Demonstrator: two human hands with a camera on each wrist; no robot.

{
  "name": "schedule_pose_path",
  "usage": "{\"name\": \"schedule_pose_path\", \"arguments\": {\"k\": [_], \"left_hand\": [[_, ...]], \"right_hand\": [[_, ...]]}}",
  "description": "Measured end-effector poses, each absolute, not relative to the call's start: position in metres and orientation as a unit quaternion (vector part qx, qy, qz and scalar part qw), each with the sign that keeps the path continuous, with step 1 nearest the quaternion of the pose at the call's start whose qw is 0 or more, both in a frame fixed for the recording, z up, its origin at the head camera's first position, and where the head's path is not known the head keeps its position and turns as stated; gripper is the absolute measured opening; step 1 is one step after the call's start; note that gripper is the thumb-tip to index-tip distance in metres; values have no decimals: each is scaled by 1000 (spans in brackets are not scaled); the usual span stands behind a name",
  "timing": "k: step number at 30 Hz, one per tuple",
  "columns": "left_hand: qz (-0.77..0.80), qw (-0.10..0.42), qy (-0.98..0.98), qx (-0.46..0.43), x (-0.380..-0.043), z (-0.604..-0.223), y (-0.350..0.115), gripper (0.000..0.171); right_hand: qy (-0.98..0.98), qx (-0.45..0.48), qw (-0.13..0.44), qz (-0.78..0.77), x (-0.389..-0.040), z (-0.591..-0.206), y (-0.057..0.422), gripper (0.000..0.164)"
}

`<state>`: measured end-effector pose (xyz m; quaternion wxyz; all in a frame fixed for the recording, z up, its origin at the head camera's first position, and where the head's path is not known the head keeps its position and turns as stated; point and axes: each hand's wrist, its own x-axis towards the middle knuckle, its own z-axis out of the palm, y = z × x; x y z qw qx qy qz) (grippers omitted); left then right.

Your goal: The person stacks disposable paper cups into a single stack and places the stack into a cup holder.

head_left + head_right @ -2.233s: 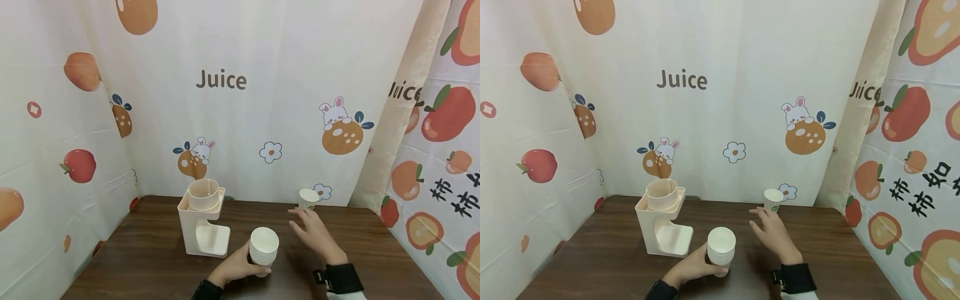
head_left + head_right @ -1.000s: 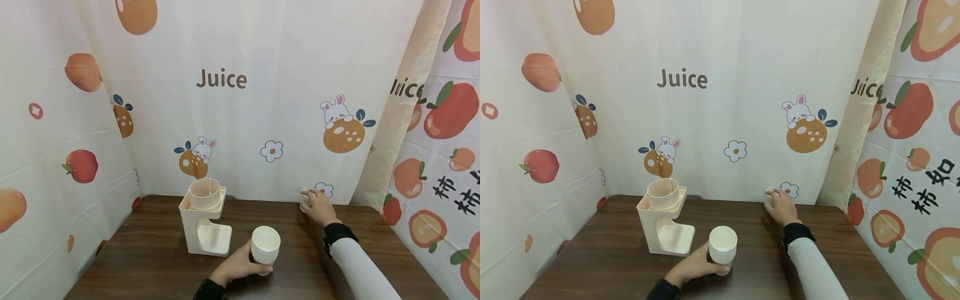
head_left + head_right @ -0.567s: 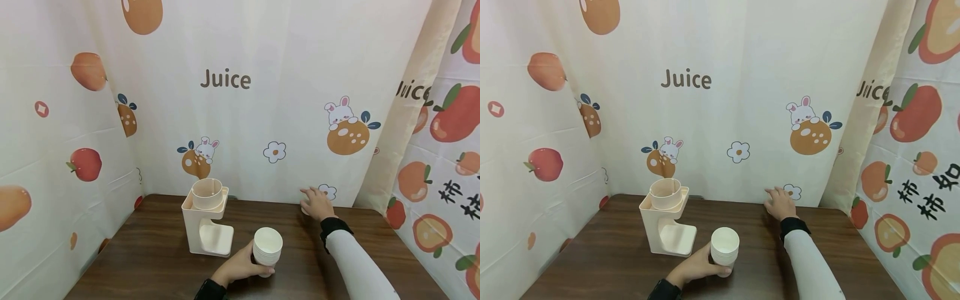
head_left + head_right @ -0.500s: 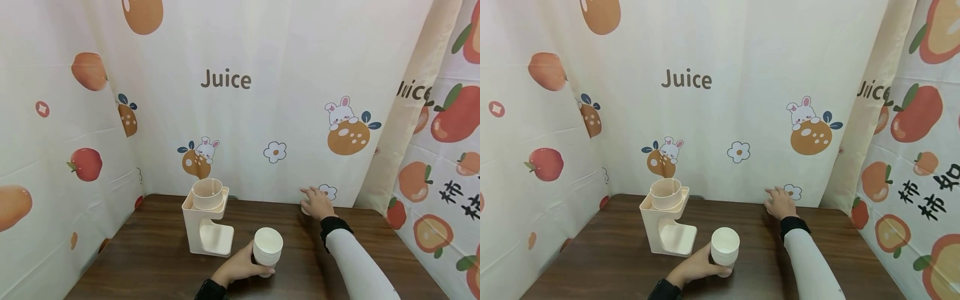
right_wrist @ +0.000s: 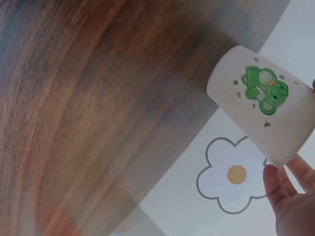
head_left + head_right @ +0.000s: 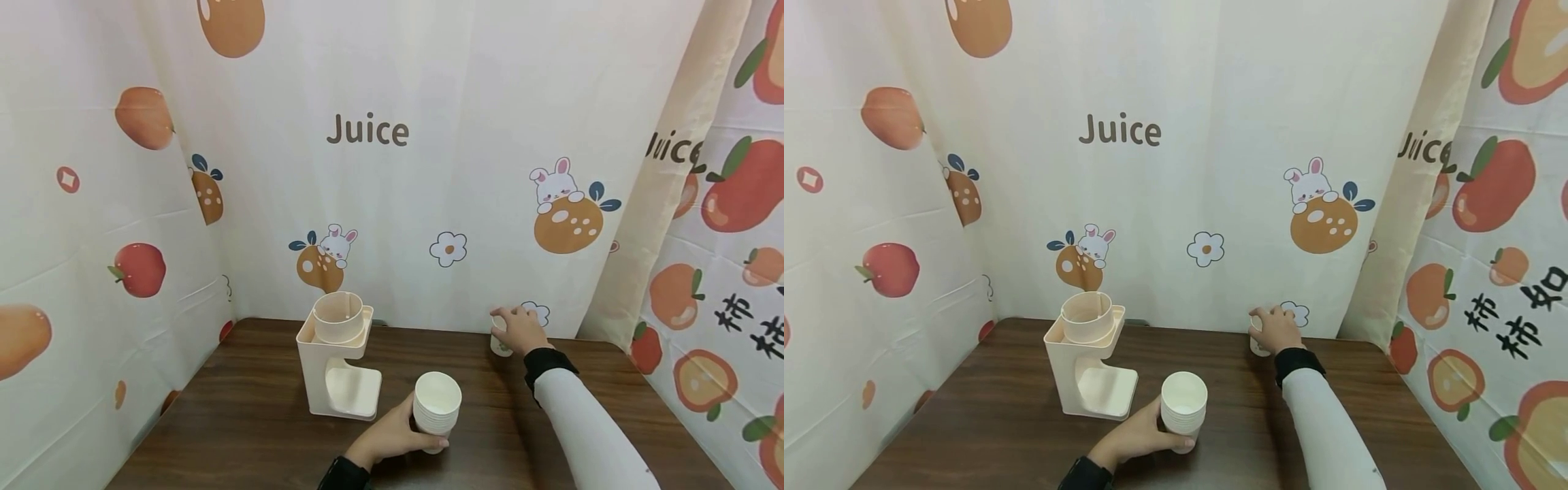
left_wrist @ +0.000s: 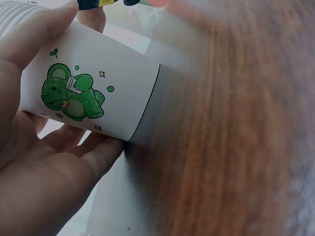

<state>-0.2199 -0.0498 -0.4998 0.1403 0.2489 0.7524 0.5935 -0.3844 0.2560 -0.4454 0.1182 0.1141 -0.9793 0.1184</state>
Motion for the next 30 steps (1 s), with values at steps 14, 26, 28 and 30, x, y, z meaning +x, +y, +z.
{"name": "schedule_pose_path", "arguments": {"k": [14,26,28,30], "left_hand": [[588,143,757,247,-219,-500,-50,78],[588,145,755,251,-222,-500,-51,81],[588,144,755,251,-222,-500,-50,80],[588,144,755,252,-222,-501,-50,80]], "right_hand": [[-984,98,79,129,-381,-441,254,39],[-979,111,111,129,-373,-444,253,39],[-978,113,113,134,-370,-444,252,39],[-977,118,114,137,-368,-444,252,39]]}}
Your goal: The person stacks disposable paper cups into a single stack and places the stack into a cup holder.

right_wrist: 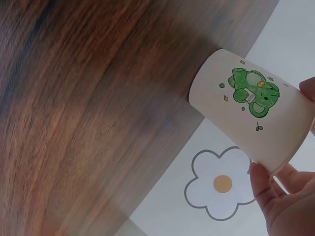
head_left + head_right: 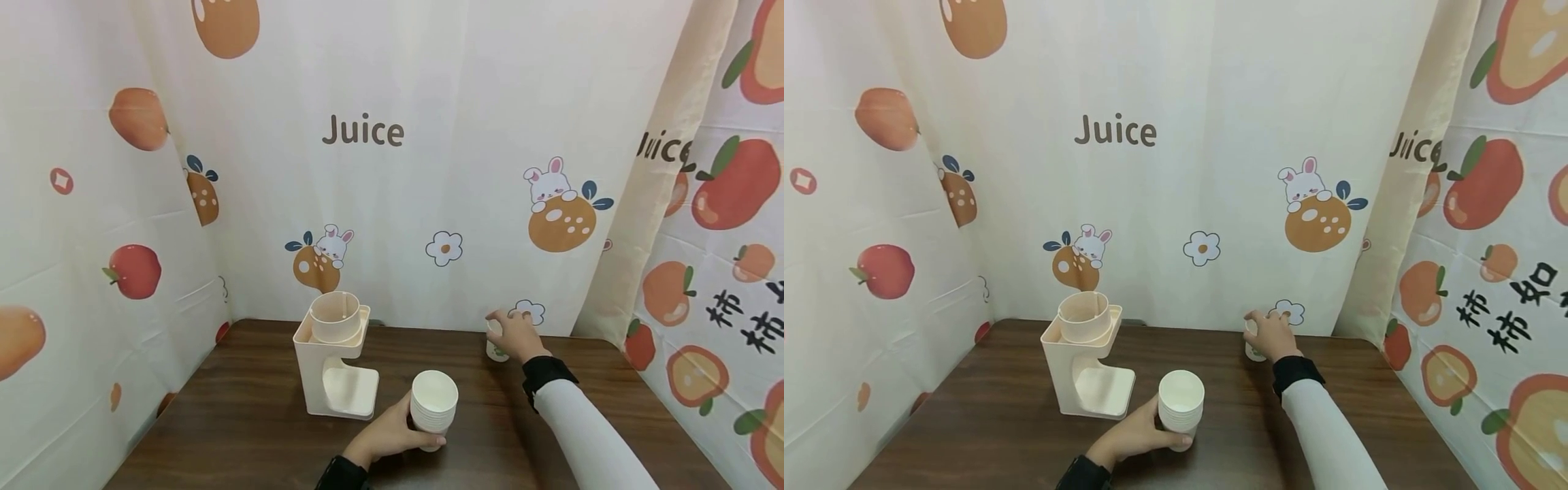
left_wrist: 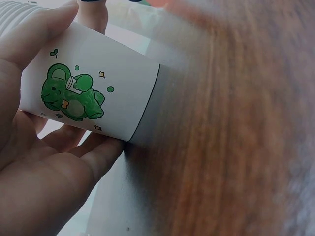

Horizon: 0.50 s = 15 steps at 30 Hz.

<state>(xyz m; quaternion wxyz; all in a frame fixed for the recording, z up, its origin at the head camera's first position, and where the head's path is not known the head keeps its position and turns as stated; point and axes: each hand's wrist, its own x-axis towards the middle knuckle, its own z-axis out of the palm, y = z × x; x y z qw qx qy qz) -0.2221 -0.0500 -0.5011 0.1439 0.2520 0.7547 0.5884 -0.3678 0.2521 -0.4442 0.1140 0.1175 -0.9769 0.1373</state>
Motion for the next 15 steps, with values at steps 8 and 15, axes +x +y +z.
{"name": "schedule_pose_path", "arguments": {"k": [8,15], "left_hand": [[586,143,758,248,-221,-502,-48,77],[586,139,760,245,-221,-502,-50,78]], "right_hand": [[-968,128,147,155,-347,-452,250,37],[-955,139,195,176,-327,-461,243,37]]}}
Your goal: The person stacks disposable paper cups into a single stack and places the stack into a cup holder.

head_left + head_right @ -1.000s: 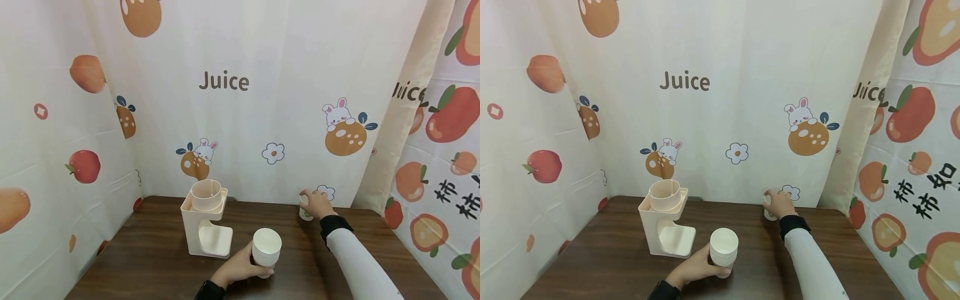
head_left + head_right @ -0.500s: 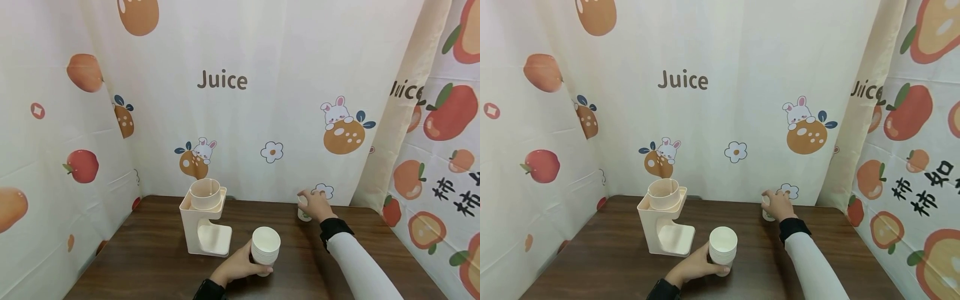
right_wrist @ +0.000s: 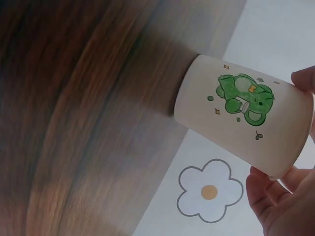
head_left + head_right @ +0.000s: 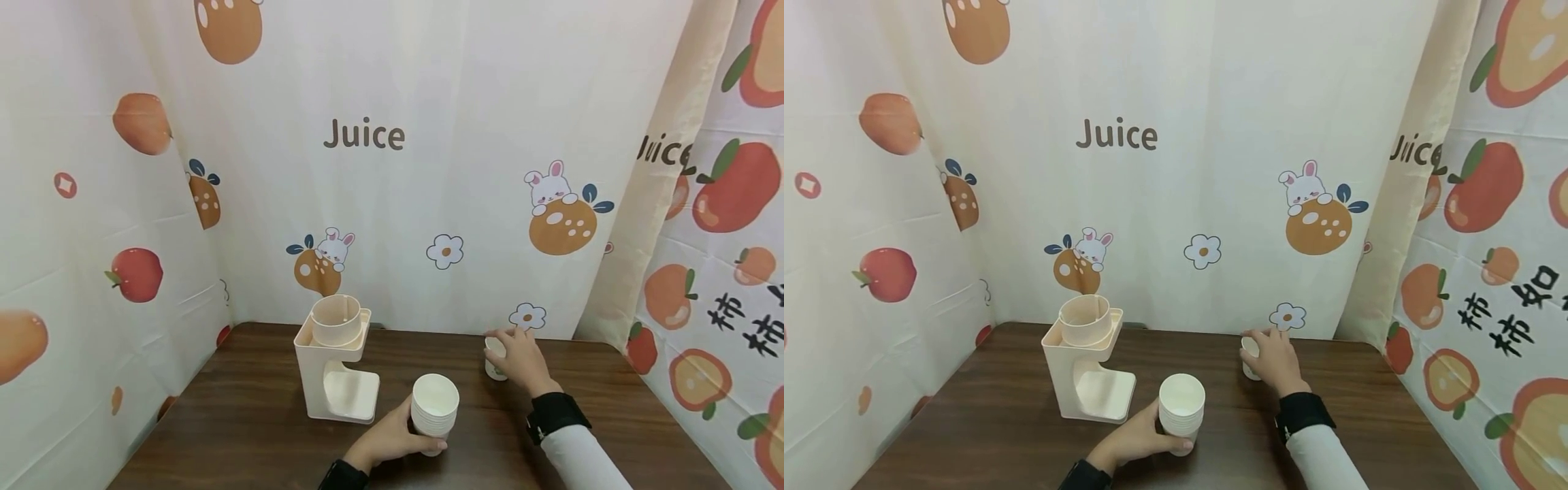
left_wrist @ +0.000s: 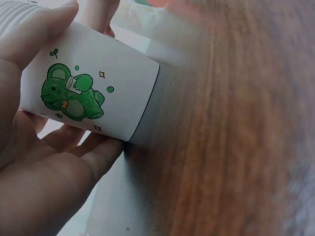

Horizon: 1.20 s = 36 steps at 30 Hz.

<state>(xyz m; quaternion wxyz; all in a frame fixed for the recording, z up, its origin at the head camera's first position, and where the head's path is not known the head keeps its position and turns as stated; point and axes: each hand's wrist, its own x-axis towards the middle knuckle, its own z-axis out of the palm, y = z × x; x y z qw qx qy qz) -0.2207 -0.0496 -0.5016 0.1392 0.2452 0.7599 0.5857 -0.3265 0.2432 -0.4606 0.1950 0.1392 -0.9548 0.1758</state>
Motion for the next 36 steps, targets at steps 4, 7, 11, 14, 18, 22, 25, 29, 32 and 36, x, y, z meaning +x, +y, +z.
{"name": "schedule_pose_path", "arguments": {"k": [4,7,11,14,18,22,25,29,32,36], "left_hand": [[587,139,758,249,-221,-501,-50,77],[588,141,757,248,-221,-502,-50,77],[590,141,756,246,-220,-502,-50,78],[592,142,753,251,-220,-501,-50,79],[594,145,749,254,-219,-501,-50,79],[593,145,752,249,-219,-501,-50,80],[591,146,754,246,-219,-501,-50,80],[593,147,753,247,-220,-502,-50,81],[593,146,751,250,-221,-503,-50,80],[591,144,753,251,-222,-503,-50,81]], "right_hand": [[-951,139,203,189,-321,-459,240,37],[-947,138,206,204,-316,-457,237,36],[-942,148,209,218,-310,-454,233,36],[-939,155,209,223,-302,-454,230,36],[-939,156,209,225,-290,-452,226,36],[-938,160,209,228,-278,-449,221,37],[-936,165,205,233,-269,-447,218,37],[-934,176,206,235,-259,-445,214,36],[-932,180,210,234,-253,-444,210,35],[-931,181,211,234,-247,-442,206,35]]}}
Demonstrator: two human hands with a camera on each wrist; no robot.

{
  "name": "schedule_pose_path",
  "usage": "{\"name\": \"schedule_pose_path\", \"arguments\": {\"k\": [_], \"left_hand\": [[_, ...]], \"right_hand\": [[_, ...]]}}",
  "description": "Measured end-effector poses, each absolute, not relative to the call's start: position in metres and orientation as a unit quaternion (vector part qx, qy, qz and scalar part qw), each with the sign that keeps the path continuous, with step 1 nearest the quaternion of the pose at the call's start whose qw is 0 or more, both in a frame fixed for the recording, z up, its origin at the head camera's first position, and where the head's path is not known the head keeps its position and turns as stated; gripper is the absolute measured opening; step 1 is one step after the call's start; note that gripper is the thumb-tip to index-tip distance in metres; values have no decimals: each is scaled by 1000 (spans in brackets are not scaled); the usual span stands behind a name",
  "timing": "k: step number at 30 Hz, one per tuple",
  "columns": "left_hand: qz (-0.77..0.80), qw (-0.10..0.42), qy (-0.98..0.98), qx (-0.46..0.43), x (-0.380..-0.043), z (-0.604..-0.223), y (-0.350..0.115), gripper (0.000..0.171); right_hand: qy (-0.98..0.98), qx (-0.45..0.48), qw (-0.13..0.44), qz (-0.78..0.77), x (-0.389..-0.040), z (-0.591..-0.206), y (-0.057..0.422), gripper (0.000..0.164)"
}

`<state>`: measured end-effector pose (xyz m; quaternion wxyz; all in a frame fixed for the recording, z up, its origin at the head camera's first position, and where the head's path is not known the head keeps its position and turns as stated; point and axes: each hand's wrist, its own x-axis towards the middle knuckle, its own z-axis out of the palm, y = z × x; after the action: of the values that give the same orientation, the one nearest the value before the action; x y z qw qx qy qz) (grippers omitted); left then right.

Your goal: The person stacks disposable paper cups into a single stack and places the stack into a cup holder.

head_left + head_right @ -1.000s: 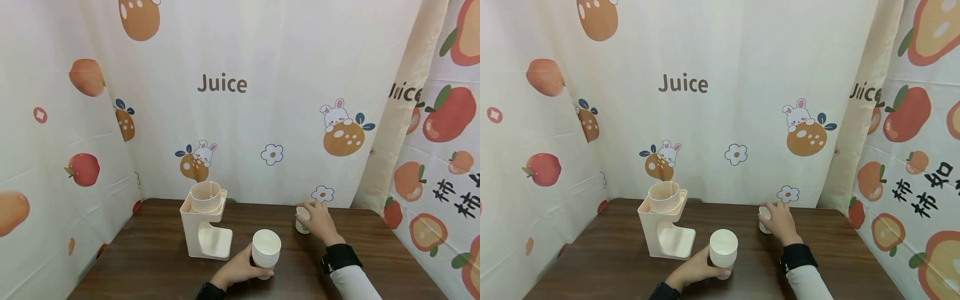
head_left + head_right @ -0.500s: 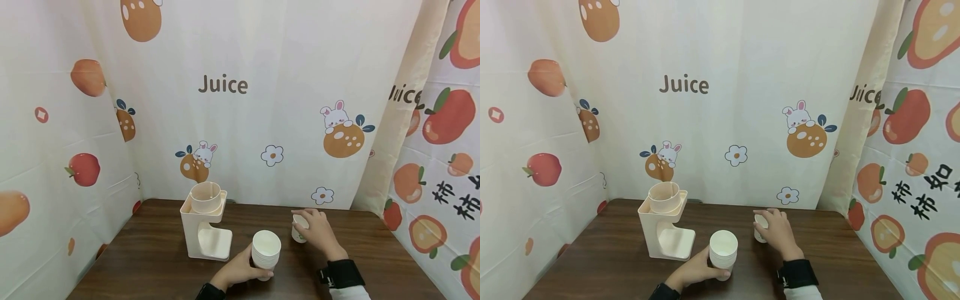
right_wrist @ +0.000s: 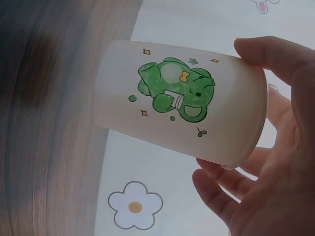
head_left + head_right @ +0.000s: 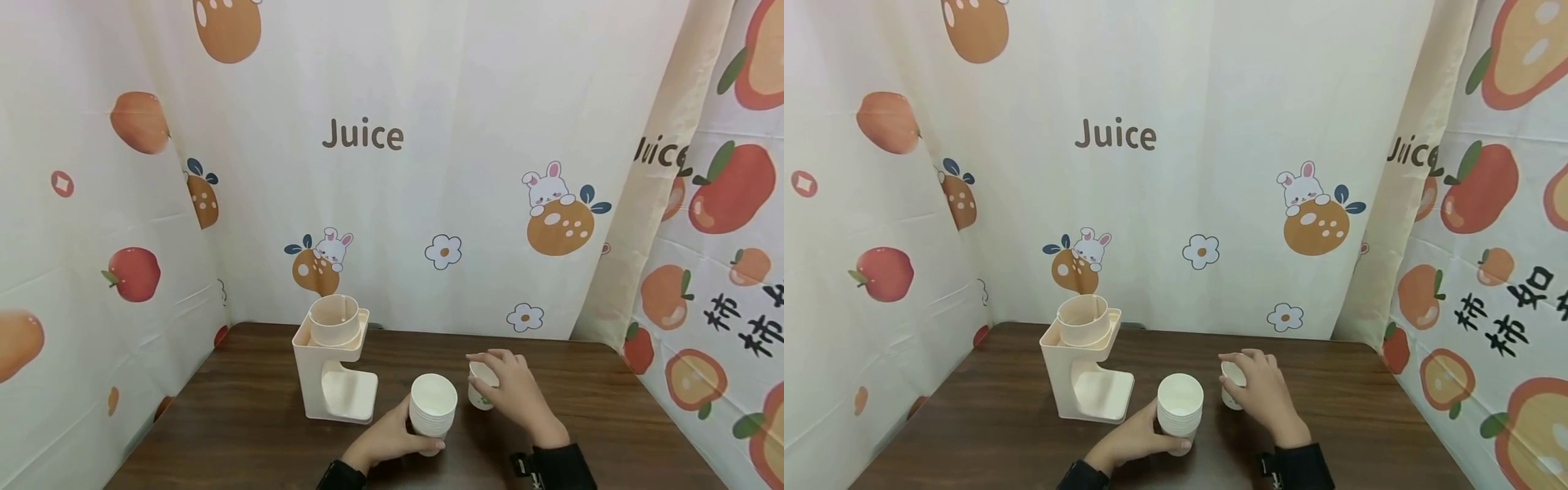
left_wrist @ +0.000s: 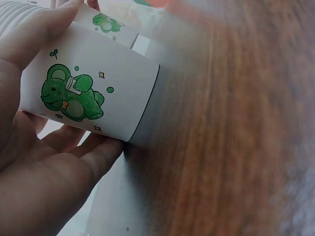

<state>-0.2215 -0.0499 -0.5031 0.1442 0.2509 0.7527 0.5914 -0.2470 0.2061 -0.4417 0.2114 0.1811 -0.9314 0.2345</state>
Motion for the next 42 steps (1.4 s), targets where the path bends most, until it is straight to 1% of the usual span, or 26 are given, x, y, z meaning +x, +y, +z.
{"name": "schedule_pose_path", "arguments": {"k": [10,20,28,33,38,42], "left_hand": [[585,143,760,245,-220,-502,-50,82],[586,146,760,241,-220,-501,-50,82],[595,146,750,249,-220,-499,-50,78],[593,145,752,248,-220,-498,-50,78],[590,142,755,248,-219,-498,-50,78],[593,142,752,252,-219,-499,-51,77]], "right_hand": [[-928,192,222,228,-239,-436,202,33],[-918,202,247,235,-233,-427,202,33],[-898,223,277,260,-222,-405,197,35],[-883,242,305,262,-216,-393,194,36],[-869,259,330,263,-211,-385,191,36],[-861,264,336,277,-206,-381,185,37]]}}
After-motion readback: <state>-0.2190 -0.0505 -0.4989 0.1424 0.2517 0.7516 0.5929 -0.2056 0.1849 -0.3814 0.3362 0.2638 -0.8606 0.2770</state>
